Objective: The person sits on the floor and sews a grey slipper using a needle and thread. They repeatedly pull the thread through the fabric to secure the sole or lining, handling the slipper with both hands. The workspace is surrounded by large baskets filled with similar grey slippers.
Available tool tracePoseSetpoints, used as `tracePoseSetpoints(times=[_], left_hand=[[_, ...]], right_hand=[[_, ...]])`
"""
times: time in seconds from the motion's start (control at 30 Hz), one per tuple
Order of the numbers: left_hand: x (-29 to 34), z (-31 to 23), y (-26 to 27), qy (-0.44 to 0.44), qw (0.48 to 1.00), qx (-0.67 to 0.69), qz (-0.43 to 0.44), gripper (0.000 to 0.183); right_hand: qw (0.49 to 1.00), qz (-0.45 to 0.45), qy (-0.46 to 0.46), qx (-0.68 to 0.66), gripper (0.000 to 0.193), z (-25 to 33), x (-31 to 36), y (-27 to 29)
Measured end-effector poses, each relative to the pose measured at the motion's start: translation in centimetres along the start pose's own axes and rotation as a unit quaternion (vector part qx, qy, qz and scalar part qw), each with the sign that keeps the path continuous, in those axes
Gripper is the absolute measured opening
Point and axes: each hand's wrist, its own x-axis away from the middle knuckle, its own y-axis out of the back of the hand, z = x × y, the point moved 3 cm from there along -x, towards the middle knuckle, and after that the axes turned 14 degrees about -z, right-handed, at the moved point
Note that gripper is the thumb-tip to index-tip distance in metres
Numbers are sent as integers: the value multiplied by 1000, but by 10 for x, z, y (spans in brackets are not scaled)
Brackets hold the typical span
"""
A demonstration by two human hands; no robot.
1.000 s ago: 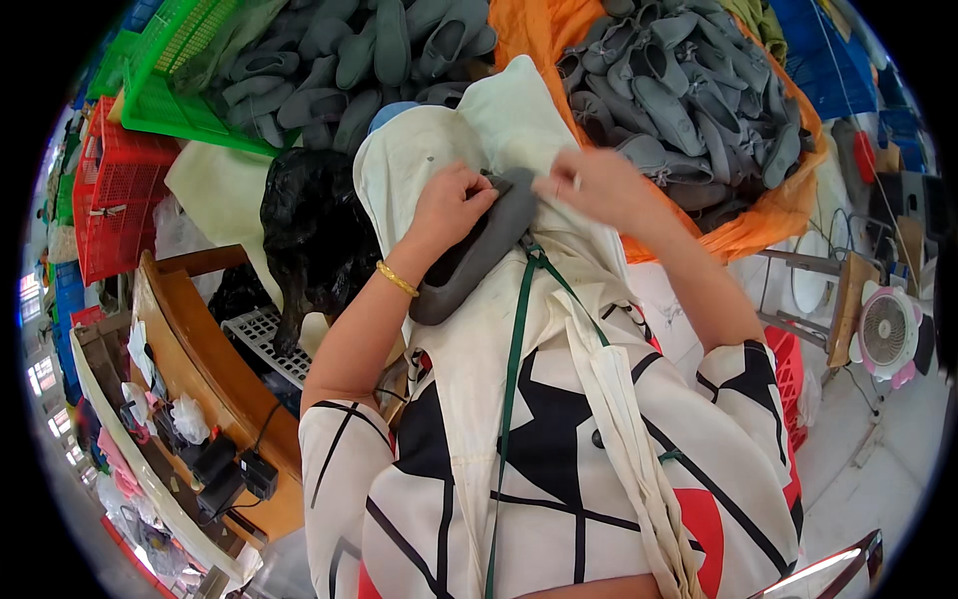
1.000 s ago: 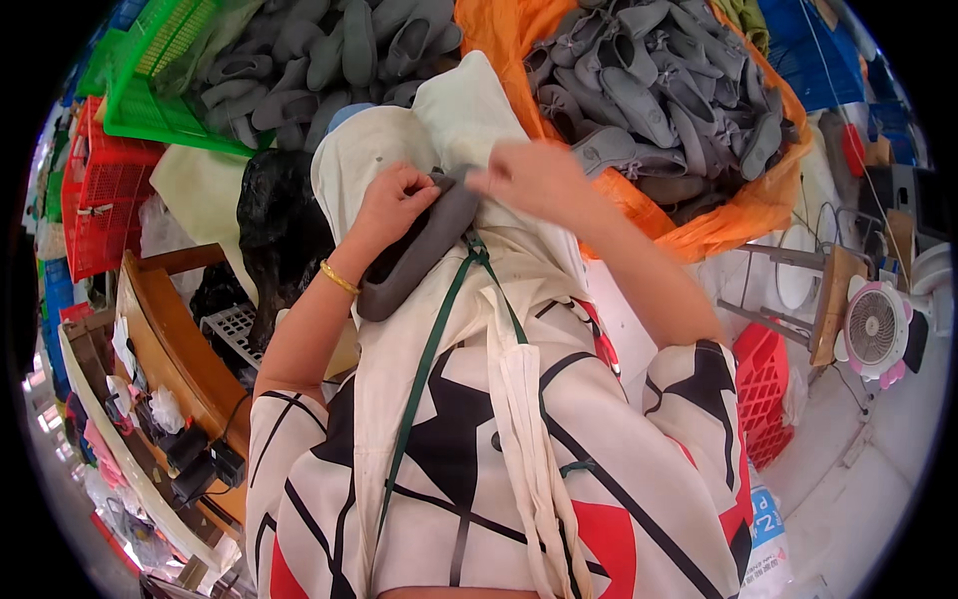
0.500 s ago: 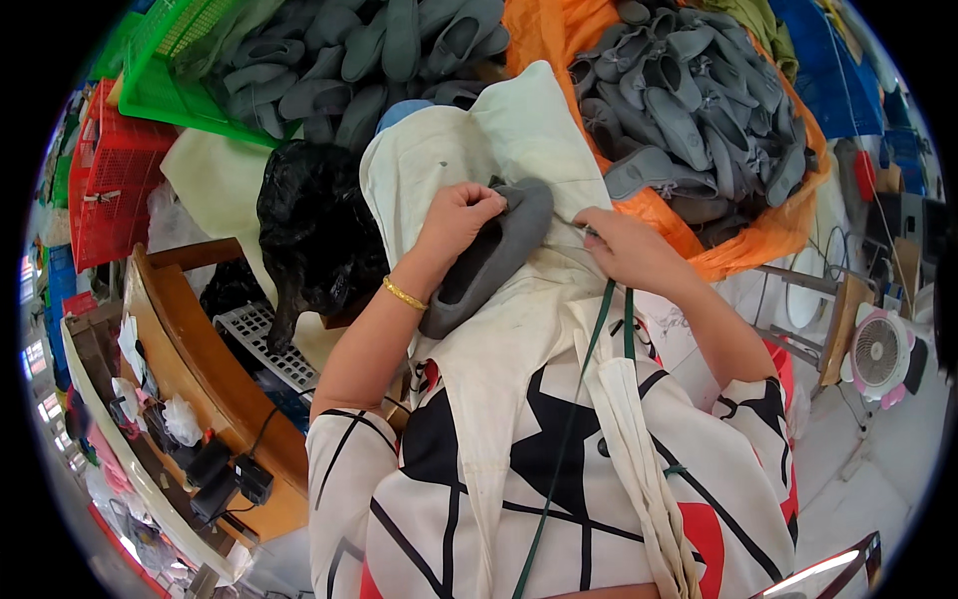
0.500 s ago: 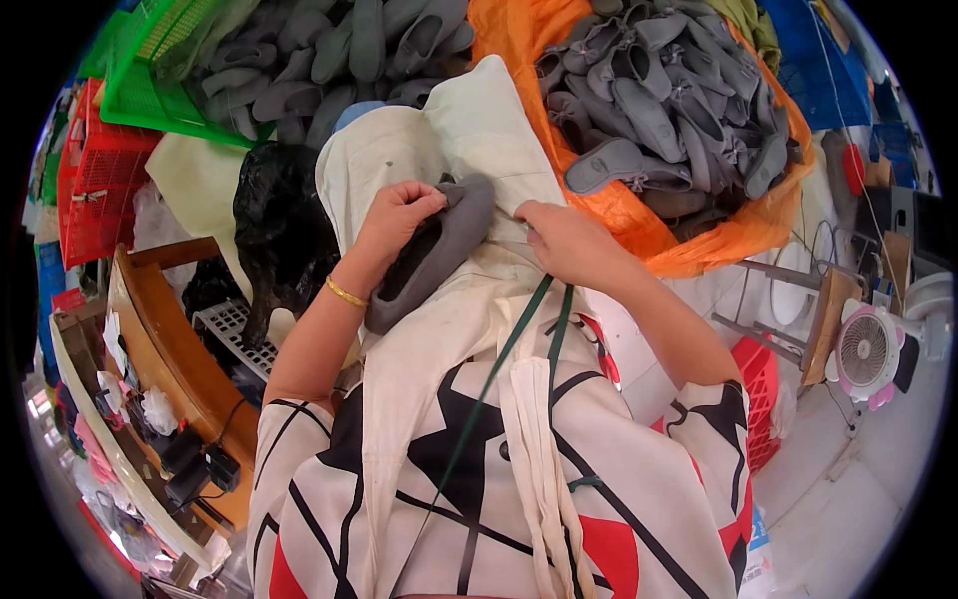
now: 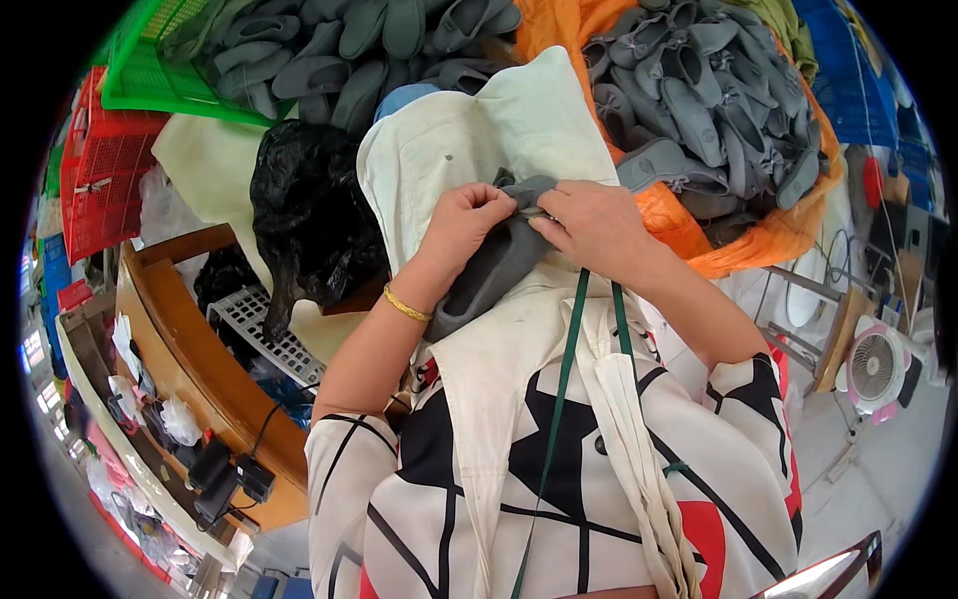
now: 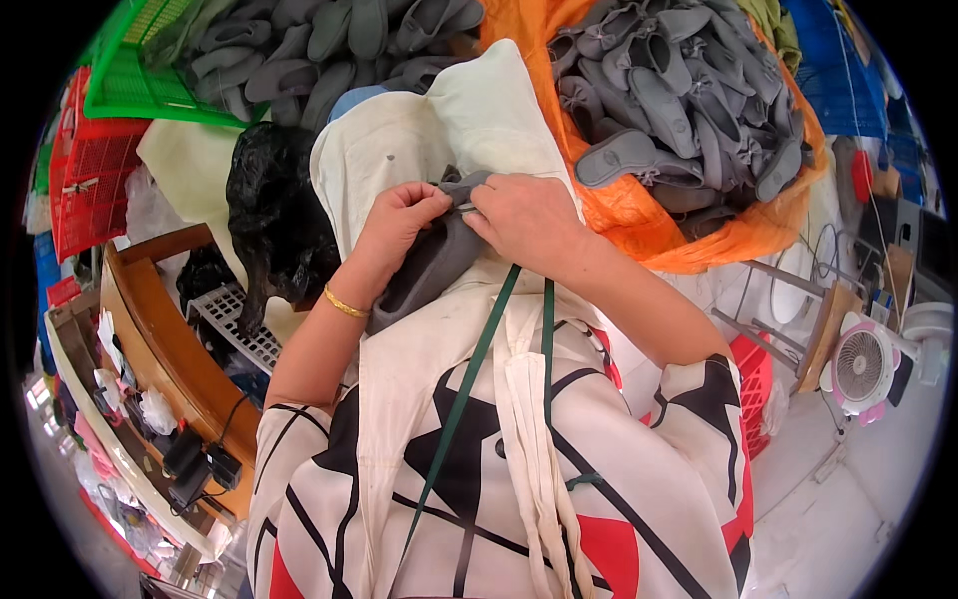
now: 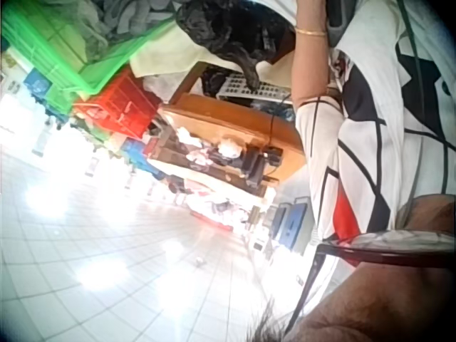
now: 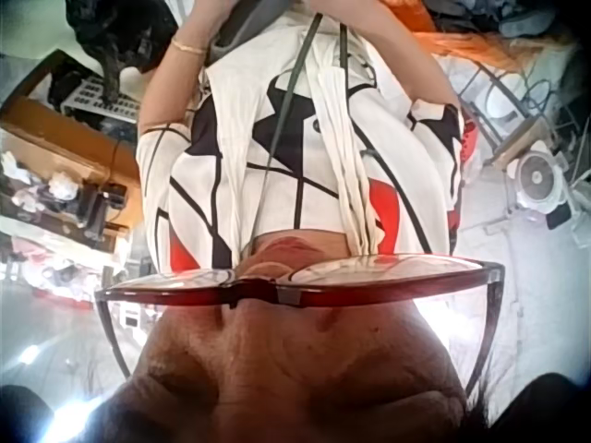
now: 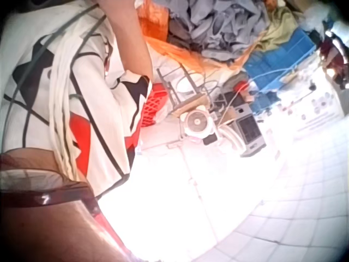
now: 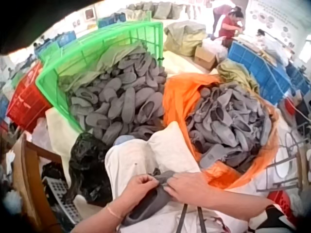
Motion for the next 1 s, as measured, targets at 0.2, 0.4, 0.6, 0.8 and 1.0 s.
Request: tracePoseSetpoints(times=[0.2,0.4,0.6,0.8,1.0], left_hand=[[0,0,-1,5,1000,13,2,11],[2,0,-2,-3,1000,-1,-6,11],[4,-1,-3,2,1000,6,-6,10],[4,1,-5,-6,1000,9,-4,10],[7,1,9,-139,986,-85,-25,21]], right_hand=[[1000,2,5,3,19,0,-1,-2],[1000,-15,3,5,20,1,0,-1],[1000,-16,3,-4,19,1,1,-1],[1000,-15,4,13,20,1,4,-5],[993,109,-40,-13,36,5,18,17]])
